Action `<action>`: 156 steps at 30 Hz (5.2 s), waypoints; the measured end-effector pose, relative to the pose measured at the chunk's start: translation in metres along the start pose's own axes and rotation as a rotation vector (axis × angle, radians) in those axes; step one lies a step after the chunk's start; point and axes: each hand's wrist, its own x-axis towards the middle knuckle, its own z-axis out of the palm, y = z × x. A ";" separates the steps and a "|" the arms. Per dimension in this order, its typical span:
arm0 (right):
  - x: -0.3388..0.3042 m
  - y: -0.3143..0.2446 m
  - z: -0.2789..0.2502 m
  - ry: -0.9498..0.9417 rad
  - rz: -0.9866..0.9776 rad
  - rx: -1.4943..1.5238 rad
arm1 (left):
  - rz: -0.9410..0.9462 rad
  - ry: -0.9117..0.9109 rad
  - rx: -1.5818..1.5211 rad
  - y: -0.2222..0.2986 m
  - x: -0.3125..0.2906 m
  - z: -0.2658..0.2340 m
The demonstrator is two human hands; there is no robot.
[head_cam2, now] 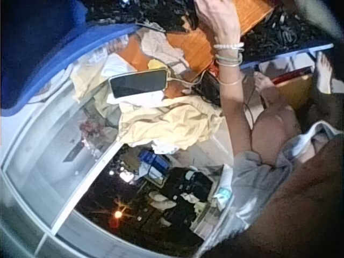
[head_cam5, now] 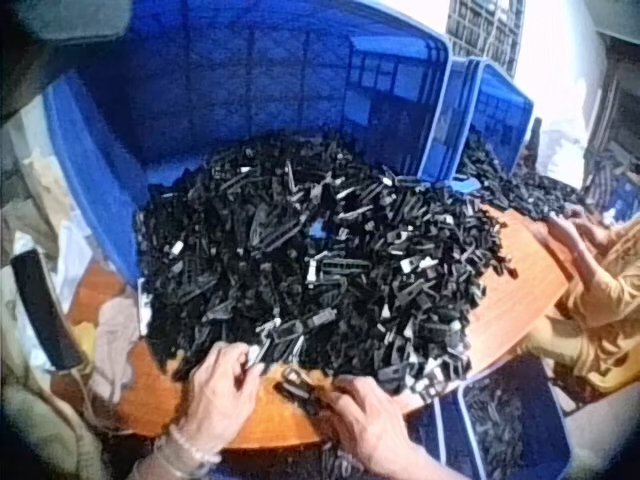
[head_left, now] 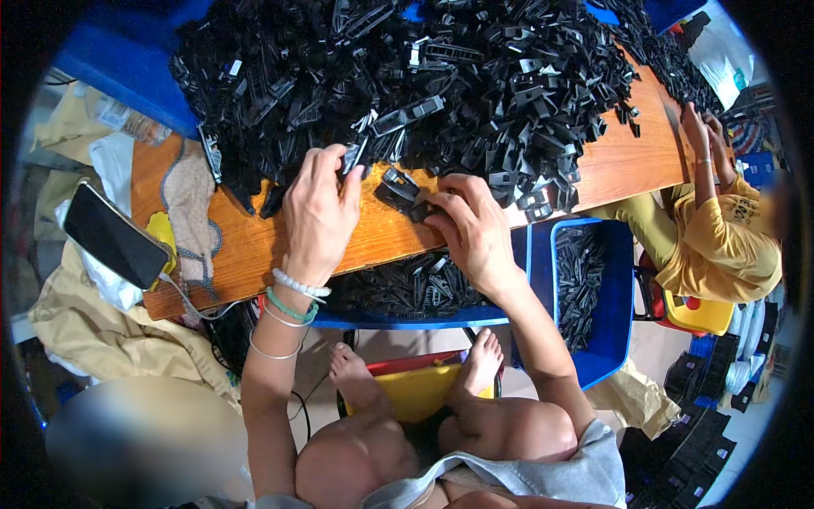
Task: The person assembles black plastic components by hand, repeatedly picking up plastic parts from a table and fitting them together.
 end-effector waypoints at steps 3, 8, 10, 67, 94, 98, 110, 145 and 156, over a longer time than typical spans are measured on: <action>-0.003 0.000 -0.001 0.011 0.004 -0.003 | -0.056 0.088 -0.020 0.003 -0.009 -0.008; -0.007 0.005 0.001 -0.044 -0.084 -0.004 | -0.163 0.104 -0.072 0.003 -0.046 -0.036; -0.007 0.006 0.002 -0.038 -0.086 0.004 | 0.015 0.083 -0.012 0.009 -0.053 -0.039; 0.009 -0.009 0.012 0.142 -0.021 -0.009 | -0.215 -0.014 -0.476 0.027 0.002 -0.018; -0.007 -0.014 -0.009 -0.280 0.232 0.476 | 0.031 -0.329 -0.269 0.011 -0.036 -0.032; -0.016 -0.014 -0.007 -0.226 0.135 0.428 | 0.025 -0.307 -0.284 0.008 -0.039 -0.031; -0.019 -0.028 0.003 -0.098 0.063 0.202 | 0.123 -0.334 -0.228 0.009 -0.039 -0.027; -0.014 -0.007 -0.015 -0.152 0.234 0.463 | 0.099 -0.358 -0.258 0.013 -0.040 -0.030; 0.002 -0.015 -0.005 -0.078 0.111 0.363 | 0.158 -0.109 -0.003 0.007 -0.014 -0.041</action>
